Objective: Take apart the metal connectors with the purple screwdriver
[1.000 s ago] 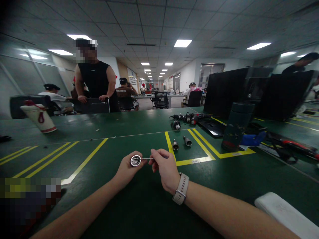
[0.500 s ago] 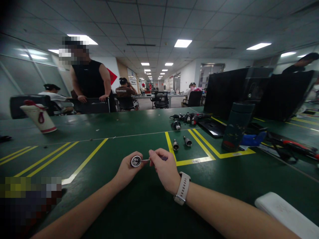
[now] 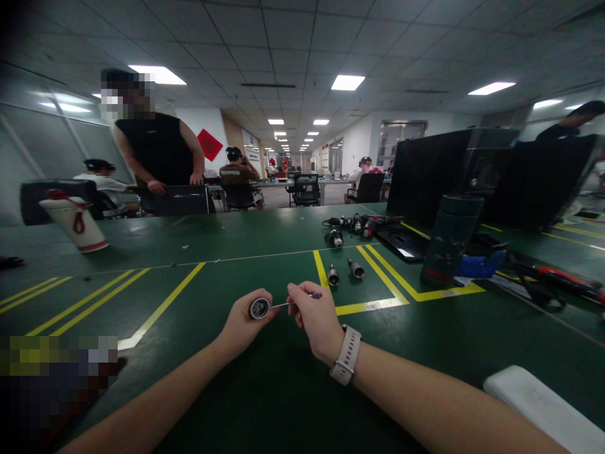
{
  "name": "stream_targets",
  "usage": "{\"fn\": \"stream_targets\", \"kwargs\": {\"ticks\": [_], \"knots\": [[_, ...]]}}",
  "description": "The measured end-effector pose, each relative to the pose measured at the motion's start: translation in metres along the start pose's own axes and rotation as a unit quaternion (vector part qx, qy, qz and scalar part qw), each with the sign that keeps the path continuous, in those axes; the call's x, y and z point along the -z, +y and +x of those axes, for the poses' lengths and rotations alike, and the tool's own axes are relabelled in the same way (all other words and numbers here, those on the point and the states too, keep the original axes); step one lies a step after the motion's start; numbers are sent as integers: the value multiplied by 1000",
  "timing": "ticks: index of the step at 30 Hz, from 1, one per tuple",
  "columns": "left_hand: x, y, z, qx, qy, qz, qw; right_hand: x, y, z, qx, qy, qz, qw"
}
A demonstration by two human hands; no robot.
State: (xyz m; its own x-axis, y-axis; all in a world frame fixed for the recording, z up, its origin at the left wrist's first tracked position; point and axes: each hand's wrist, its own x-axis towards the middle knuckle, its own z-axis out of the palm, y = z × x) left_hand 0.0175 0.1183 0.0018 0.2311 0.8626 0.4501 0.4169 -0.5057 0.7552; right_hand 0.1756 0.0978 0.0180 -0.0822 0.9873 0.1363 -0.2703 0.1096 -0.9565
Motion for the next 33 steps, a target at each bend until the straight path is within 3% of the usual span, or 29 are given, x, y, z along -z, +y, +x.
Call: {"fn": "stream_targets", "kwargs": {"ticks": [7, 15, 22, 33], "knots": [[0, -3, 0, 5, -7, -14, 1000, -2, -3, -1, -30, 12, 38, 999], [-1, -3, 1, 0, -10, 8, 1000, 0, -1, -2, 50, -6, -80, 996], [0, -1, 0, -3, -13, 17, 1000, -1, -1, -1, -30, 2, 3, 1000], [-1, -7, 2, 12, -13, -24, 1000, -3, -1, 0, -30, 30, 39, 998]]}}
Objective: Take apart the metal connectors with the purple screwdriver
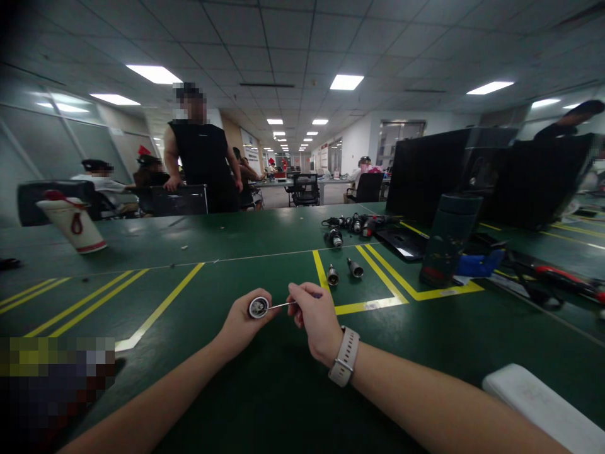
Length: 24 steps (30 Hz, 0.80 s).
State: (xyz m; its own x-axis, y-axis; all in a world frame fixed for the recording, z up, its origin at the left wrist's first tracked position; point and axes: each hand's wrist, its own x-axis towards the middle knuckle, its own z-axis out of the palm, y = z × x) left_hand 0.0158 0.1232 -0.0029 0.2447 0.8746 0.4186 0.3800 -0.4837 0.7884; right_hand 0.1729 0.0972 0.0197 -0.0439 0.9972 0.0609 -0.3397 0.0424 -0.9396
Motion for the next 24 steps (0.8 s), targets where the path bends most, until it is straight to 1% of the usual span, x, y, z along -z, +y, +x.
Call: {"fn": "stream_targets", "kwargs": {"ticks": [4, 8, 11, 14, 17, 21, 24], "knots": [[0, 3, 0, 15, 3, -14, 1000, 1, -1, 0, 3, -5, 6, 1000], [0, 4, 0, 17, -5, -22, 1000, 0, -1, -1, 29, 1, -10, 1000], [0, 3, -1, 17, -8, -26, 999, 0, 1, -3, 64, -6, -51, 997], [0, 1, -1, 15, -8, -24, 1000, 0, 3, -4, 95, -28, -98, 990], [0, 0, -1, 13, -3, -22, 1000, 0, 2, -5, 74, -44, -80, 993], [0, 0, -1, 15, 2, -37, 999, -1, -1, -4, 22, -33, -16, 999], [0, 0, 0, 19, 5, -47, 999, -1, 0, -2, 12, -35, 11, 999]]}}
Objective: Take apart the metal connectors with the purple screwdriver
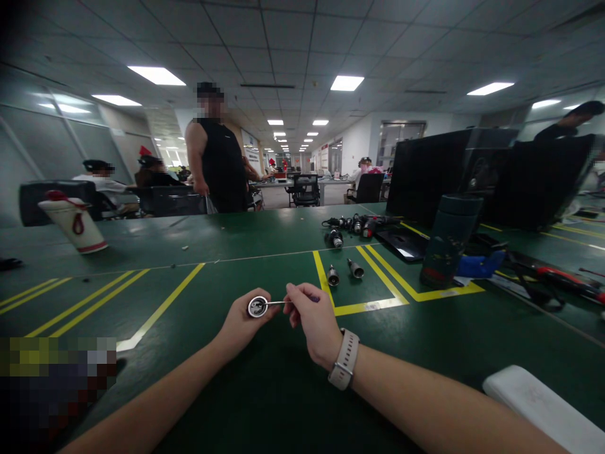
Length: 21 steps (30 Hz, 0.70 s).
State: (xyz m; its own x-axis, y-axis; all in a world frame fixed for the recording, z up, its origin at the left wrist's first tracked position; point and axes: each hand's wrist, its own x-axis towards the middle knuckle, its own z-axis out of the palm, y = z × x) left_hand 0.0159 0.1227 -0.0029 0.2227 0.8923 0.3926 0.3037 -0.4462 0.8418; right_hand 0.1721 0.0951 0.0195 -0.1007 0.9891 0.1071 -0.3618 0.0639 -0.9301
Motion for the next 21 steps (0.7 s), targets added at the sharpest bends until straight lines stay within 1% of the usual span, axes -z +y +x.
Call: {"fn": "stream_targets", "kwargs": {"ticks": [6, 11, 14, 17, 19, 21], "knots": [[-1, 1, 0, 14, 13, -18, 1000, 0, 1, 1, -12, 18, 20, 1000], [-2, 2, 1, 8, 23, -1, 1000, -1, -3, -1, 14, 22, -18, 999], [-1, 2, 1, 4, 22, 15, 1000, 1, -3, -1, 42, 15, -52, 998], [-1, 3, 1, -5, 23, 39, 999, 4, -2, -1, 84, 7, -119, 989], [-1, 3, 0, -15, 32, 61, 997, 5, -2, -3, 123, -1, -184, 975], [-1, 3, -1, -23, 44, 78, 996, 4, -4, -6, 169, -19, -243, 955]]}}
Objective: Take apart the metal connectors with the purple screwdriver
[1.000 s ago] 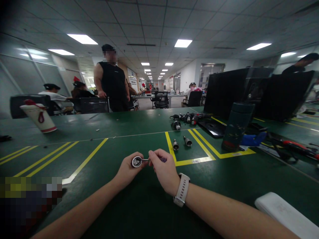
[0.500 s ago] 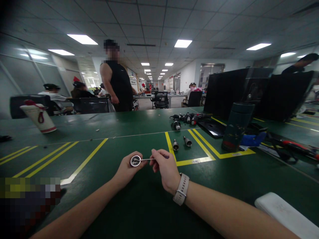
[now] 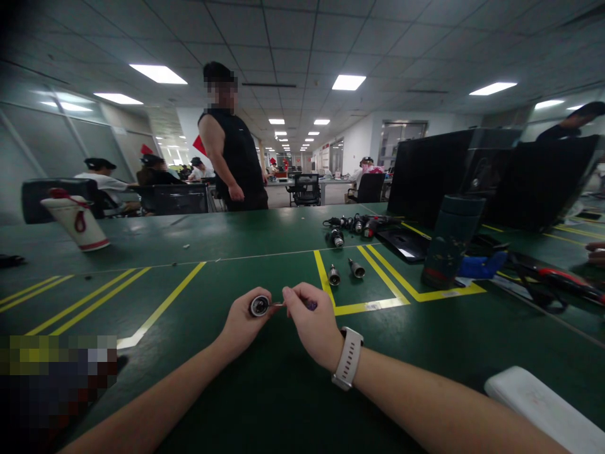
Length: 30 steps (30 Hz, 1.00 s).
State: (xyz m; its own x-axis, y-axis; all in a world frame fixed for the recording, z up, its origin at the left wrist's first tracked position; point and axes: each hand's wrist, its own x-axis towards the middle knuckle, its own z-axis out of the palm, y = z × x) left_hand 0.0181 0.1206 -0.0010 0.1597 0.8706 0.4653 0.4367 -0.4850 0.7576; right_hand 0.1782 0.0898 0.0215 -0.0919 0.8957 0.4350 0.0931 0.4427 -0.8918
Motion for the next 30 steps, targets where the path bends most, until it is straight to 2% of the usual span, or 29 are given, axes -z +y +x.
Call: {"fn": "stream_targets", "kwargs": {"ticks": [8, 15, 23, 30], "knots": [[1, -2, 0, -9, 15, -2, 1000, -4, -8, -9, 166, -50, -159, 972], [-2, -8, 0, -4, 10, -26, 1000, -2, -8, -12, 238, -101, -204, 944], [-2, -6, 0, 3, 11, -41, 999, -2, -8, -13, 256, -109, -196, 940], [0, -2, 0, 0, 32, -32, 999, -5, -9, -7, 123, -11, -135, 983]]}}
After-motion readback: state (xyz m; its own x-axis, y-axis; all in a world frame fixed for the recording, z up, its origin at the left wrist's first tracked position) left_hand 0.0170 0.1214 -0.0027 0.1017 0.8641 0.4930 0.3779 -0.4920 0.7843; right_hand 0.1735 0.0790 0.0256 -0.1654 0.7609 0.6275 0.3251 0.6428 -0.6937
